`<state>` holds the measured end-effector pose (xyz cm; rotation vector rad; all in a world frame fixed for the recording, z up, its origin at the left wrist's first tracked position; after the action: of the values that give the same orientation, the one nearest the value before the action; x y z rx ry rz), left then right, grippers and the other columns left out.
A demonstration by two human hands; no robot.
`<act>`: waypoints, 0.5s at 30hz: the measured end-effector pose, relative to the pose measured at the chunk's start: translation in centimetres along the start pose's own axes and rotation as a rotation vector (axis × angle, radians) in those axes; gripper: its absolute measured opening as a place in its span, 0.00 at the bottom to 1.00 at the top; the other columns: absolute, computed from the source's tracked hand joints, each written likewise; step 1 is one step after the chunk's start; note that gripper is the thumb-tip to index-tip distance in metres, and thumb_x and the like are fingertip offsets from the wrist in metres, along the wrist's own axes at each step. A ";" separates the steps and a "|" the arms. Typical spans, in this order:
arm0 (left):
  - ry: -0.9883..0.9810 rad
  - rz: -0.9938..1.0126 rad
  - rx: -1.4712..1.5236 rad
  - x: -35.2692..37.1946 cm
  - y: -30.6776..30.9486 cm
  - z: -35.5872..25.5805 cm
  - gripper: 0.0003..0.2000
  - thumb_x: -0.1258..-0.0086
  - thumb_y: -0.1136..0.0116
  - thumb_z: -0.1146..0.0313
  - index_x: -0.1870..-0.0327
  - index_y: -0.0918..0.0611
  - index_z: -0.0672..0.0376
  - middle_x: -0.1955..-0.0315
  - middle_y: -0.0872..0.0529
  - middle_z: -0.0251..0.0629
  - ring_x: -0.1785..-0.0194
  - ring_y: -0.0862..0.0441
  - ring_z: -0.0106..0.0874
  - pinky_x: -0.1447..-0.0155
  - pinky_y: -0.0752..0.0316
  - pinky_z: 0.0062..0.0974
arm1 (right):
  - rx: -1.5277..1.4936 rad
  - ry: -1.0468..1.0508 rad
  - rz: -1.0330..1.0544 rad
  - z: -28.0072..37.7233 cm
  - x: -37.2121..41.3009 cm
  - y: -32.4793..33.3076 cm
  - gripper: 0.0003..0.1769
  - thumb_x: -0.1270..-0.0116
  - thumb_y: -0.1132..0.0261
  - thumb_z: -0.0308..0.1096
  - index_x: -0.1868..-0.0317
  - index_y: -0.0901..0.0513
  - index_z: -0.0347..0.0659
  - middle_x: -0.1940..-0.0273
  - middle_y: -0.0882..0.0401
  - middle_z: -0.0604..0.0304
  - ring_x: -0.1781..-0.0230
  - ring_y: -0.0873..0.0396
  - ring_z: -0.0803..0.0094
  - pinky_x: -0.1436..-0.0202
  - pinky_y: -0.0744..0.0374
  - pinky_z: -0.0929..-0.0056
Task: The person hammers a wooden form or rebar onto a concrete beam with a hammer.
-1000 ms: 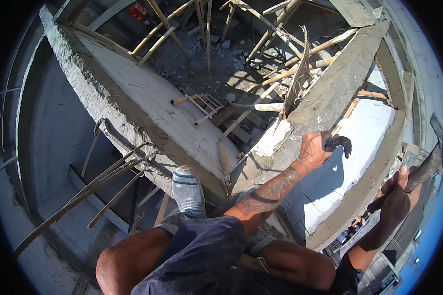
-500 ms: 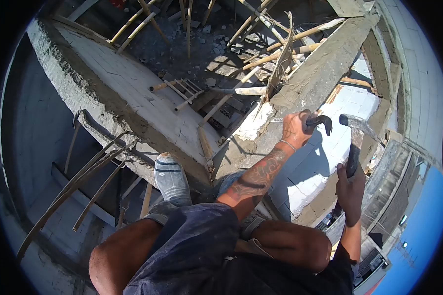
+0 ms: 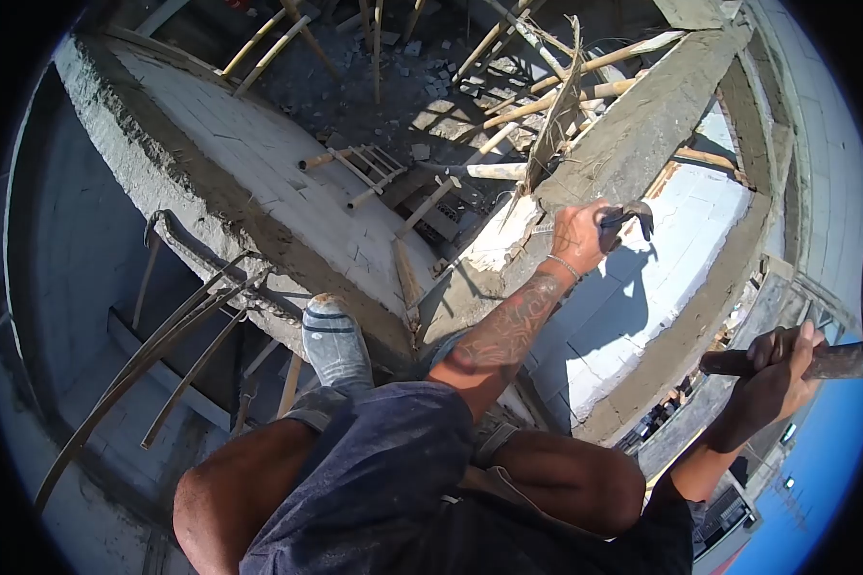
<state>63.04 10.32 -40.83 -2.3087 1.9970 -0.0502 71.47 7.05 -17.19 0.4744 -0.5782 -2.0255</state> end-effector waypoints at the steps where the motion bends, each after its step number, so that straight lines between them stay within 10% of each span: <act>1: -0.020 -0.001 -0.035 0.0 -0.3 0.4 0.06 0.53 0.44 0.71 0.74 0.25 0.62 0.81 0.24 0.49 0.74 0.25 0.49 0.69 0.30 0.35 | -0.320 0.126 -0.033 0.3 -0.1 -0.4 0.11 0.35 0.49 0.29 0.76 0.35 0.39 0.88 0.39 0.66 0.91 0.42 0.81 0.86 0.40 0.83; 6: -0.058 0.010 -0.133 -0.8 0.0 2.2 0.06 0.53 0.50 0.74 0.73 0.25 0.62 0.82 0.25 0.50 0.74 0.26 0.50 0.68 0.31 0.39 | 0.806 0.403 0.358 -3.1 0.1 -3.0 0.13 0.41 0.40 0.38 0.69 0.27 0.35 0.85 0.30 0.59 0.90 0.34 0.77 0.84 0.33 0.78; 7: -0.044 0.003 -0.118 -0.1 -0.1 2.2 0.06 0.53 0.49 0.74 0.73 0.25 0.62 0.82 0.25 0.50 0.74 0.26 0.50 0.68 0.31 0.39 | 0.549 -0.220 0.204 -0.8 -0.1 -2.3 0.13 0.40 0.41 0.38 0.72 0.28 0.34 0.88 0.32 0.60 0.91 0.35 0.77 0.85 0.34 0.79; 9: -0.116 -0.065 -0.121 1.0 -0.3 2.2 0.06 0.53 0.49 0.74 0.73 0.25 0.62 0.82 0.25 0.50 0.74 0.26 0.50 0.67 0.30 0.38 | 0.253 -0.255 0.135 0.2 0.3 -1.9 0.14 0.40 0.42 0.37 0.74 0.30 0.34 0.89 0.33 0.60 0.91 0.35 0.76 0.86 0.36 0.78; 12: 0.012 0.035 -0.129 0.8 0.0 1.8 0.06 0.54 0.48 0.73 0.73 0.25 0.62 0.81 0.24 0.49 0.73 0.25 0.49 0.68 0.29 0.37 | 0.840 0.241 0.579 -6.2 1.4 -3.4 0.09 0.39 0.45 0.33 0.74 0.32 0.39 0.88 0.35 0.64 0.90 0.33 0.78 0.86 0.36 0.81; 15: -0.089 0.056 -0.078 -0.3 -0.3 2.5 0.06 0.55 0.48 0.73 0.75 0.25 0.63 0.81 0.24 0.48 0.74 0.25 0.48 0.68 0.29 0.36 | 0.560 0.037 0.505 -5.2 0.9 -4.6 0.10 0.38 0.45 0.34 0.74 0.31 0.40 0.87 0.34 0.64 0.88 0.33 0.80 0.83 0.35 0.81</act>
<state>63.52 10.78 -43.31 -2.2558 2.0529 0.1336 70.65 7.26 -24.13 0.6176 -1.1268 -1.3588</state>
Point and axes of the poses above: each hand's wrist, its own x-axis away from the middle knuckle, its own y-axis out of the back of the hand, z = x × y, the point moved 1 cm from there along -x, towards the middle knuckle
